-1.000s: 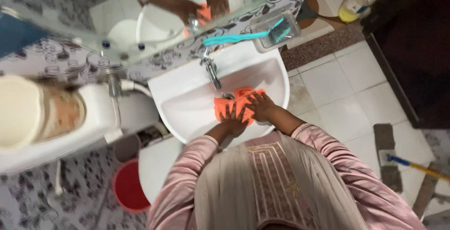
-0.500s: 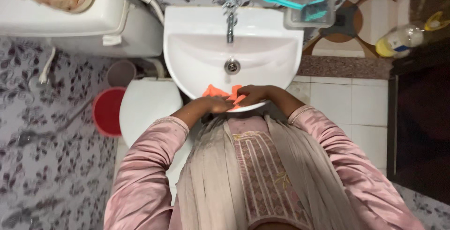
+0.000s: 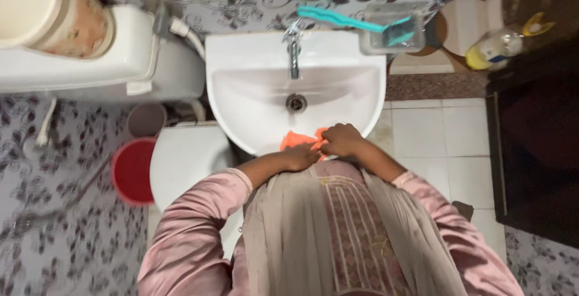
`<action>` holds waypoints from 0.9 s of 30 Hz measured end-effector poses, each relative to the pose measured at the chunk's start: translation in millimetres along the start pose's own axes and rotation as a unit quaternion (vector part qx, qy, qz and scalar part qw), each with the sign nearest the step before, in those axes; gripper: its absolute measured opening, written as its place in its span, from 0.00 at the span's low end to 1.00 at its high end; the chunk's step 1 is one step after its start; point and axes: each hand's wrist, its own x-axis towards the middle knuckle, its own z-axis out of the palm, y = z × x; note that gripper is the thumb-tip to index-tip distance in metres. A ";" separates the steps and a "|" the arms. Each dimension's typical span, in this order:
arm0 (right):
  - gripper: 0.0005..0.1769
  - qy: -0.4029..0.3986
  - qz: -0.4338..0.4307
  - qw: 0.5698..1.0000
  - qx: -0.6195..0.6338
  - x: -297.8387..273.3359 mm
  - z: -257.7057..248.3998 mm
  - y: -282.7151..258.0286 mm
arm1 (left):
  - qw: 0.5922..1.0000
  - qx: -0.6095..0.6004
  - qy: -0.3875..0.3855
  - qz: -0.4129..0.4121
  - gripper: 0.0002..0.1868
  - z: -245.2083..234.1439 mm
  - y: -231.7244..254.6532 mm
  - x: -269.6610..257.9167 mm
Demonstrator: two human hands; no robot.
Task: The person scrubs the inside of a white bathroom sink with an orange cloth, repeatedly rinsing and wringing the cloth under running water. They wipe the basin, faucet, and drain area, then rinse the cloth again before continuing to wipe the sink surfaces.
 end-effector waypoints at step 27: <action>0.27 0.044 0.116 0.987 -0.105 10.6 5.2 23.7 | 0.981 0.185 -0.029 -0.042 0.37 -27.4 -20.1 81.7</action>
